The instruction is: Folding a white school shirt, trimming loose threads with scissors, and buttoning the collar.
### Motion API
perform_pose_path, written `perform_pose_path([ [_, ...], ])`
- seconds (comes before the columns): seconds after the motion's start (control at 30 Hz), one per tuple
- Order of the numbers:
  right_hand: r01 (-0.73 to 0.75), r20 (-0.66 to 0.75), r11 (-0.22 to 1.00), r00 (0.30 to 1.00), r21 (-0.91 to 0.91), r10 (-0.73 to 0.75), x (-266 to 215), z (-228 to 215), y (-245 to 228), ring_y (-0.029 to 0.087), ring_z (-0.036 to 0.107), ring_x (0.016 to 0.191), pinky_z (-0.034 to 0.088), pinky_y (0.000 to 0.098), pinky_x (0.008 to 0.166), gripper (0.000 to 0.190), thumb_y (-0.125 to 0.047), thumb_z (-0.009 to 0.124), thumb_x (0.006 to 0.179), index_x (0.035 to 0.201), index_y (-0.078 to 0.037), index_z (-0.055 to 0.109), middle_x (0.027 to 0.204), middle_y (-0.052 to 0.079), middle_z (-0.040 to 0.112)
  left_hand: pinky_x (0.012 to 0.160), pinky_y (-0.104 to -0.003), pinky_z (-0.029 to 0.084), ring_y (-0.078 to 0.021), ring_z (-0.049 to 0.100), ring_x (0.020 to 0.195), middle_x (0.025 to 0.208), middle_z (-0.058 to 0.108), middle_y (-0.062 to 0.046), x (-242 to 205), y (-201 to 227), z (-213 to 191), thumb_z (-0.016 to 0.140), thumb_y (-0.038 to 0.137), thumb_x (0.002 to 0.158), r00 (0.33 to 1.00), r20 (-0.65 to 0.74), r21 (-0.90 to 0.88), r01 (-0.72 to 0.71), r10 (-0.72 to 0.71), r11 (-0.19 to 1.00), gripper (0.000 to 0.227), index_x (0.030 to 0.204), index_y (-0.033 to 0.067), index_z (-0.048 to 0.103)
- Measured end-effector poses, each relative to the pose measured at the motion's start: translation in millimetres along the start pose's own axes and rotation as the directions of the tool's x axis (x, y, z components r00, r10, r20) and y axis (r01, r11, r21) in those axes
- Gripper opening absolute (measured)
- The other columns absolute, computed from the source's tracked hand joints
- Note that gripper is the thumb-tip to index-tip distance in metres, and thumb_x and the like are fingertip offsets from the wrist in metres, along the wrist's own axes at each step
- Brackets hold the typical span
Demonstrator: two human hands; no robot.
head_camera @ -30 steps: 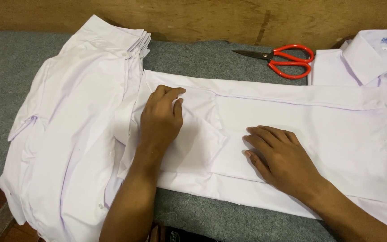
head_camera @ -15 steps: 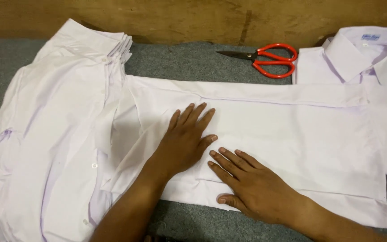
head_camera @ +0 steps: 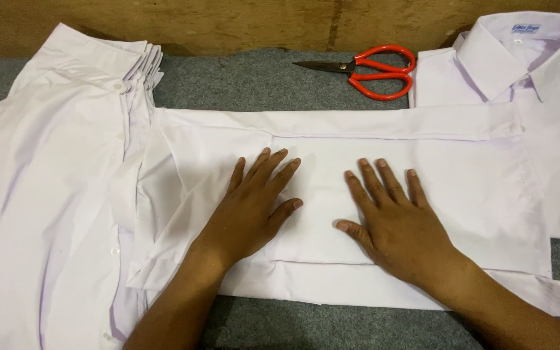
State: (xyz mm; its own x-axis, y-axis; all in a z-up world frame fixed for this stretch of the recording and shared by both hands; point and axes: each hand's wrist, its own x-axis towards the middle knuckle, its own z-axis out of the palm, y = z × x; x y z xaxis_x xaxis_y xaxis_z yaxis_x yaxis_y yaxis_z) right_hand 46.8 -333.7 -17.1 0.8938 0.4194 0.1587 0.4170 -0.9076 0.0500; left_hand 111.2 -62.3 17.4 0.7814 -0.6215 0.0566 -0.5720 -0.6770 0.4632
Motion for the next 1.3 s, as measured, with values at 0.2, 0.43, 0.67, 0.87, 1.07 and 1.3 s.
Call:
perform_pose_path([
  [0.2, -0.308, 0.268, 0.951, 0.914, -0.027, 0.304, 17, -13, 24, 0.033, 0.012, 0.156, 0.013, 0.0696, 0.114, 0.079, -0.068, 0.019, 0.101, 0.163, -0.019, 0.018, 0.171, 0.01, 0.015, 0.123, -0.058, 0.012, -0.0405, 0.025, 0.154, 0.162, 0.038, -0.014, -2, 1, -2, 0.047, 0.036, 0.107, 0.995, -0.076, 0.0, -0.062, 0.062, 0.998, 0.048, 0.151, 0.0175, 0.047],
  [0.43, -0.398, 0.203, 0.917, 0.897, -0.018, 0.393, 18, -23, 21, 0.041, 0.016, 0.156, 0.014, 0.0817, 0.109, 0.08, -0.066, 0.021, 0.1, 0.161, -0.013, 0.025, 0.169, 0.013, 0.025, 0.119, -0.065, 0.015, -0.0407, 0.032, 0.151, 0.158, 0.046, -0.01, -6, -8, -14, 0.047, 0.012, 0.102, 0.956, -0.287, 0.114, 0.101, -0.065, 0.988, 0.049, 0.151, 0.0184, 0.048],
  [0.67, 0.146, 0.09, 0.986, 0.984, 0.082, -0.154, 5, -11, -3, 0.033, 0.014, 0.156, 0.013, 0.0586, 0.117, 0.076, -0.062, 0.032, 0.106, 0.166, -0.018, 0.021, 0.172, 0.009, 0.019, 0.118, -0.065, 0.018, -0.0426, 0.03, 0.149, 0.16, 0.042, -0.012, -13, -27, -9, 0.056, 0.025, 0.099, 0.95, -0.275, 0.153, 0.193, -0.146, 0.969, 0.056, 0.153, 0.0159, 0.045],
  [0.87, 0.05, 0.162, 0.996, 0.985, 0.075, -0.062, 4, -8, 13, 0.03, 0.015, 0.155, 0.015, 0.0545, 0.117, 0.072, -0.064, 0.028, 0.105, 0.166, -0.026, 0.021, 0.17, 0.006, 0.02, 0.12, -0.065, 0.015, -0.0401, 0.031, 0.149, 0.149, 0.054, -0.008, -10, -26, -12, 0.054, 0.03, 0.099, 0.955, -0.157, 0.096, 0.268, -0.252, 0.959, 0.029, 0.121, 0.0151, 0.066],
  [1.07, 0.021, 0.191, 0.991, 0.98, 0.131, -0.046, 5, -14, 13, 0.032, 0.014, 0.155, 0.015, 0.0555, 0.117, 0.072, -0.062, 0.028, 0.105, 0.166, -0.024, 0.019, 0.171, 0.008, 0.018, 0.115, -0.056, 0.029, -0.0279, 0.057, 0.112, 0.101, 0.066, 0.002, -13, -22, -25, 0.055, 0.013, 0.096, 0.944, -0.247, 0.061, 0.24, -0.218, 0.969, 0.008, 0.096, 0.0165, 0.062],
  [1.3, 0.007, 0.196, 0.985, 0.98, 0.17, -0.041, 8, -20, 9, 0.033, 0.014, 0.155, 0.015, 0.0561, 0.117, 0.071, -0.061, 0.032, 0.104, 0.164, -0.024, 0.024, 0.171, 0.008, 0.02, 0.084, -0.047, 0.049, -0.035, 0.06, 0.097, 0.11, 0.065, -0.009, -18, -25, -36, 0.061, 0.014, 0.098, 0.915, -0.377, 0.066, 0.181, -0.143, 0.981, 0.029, 0.126, 0.0109, 0.067],
])
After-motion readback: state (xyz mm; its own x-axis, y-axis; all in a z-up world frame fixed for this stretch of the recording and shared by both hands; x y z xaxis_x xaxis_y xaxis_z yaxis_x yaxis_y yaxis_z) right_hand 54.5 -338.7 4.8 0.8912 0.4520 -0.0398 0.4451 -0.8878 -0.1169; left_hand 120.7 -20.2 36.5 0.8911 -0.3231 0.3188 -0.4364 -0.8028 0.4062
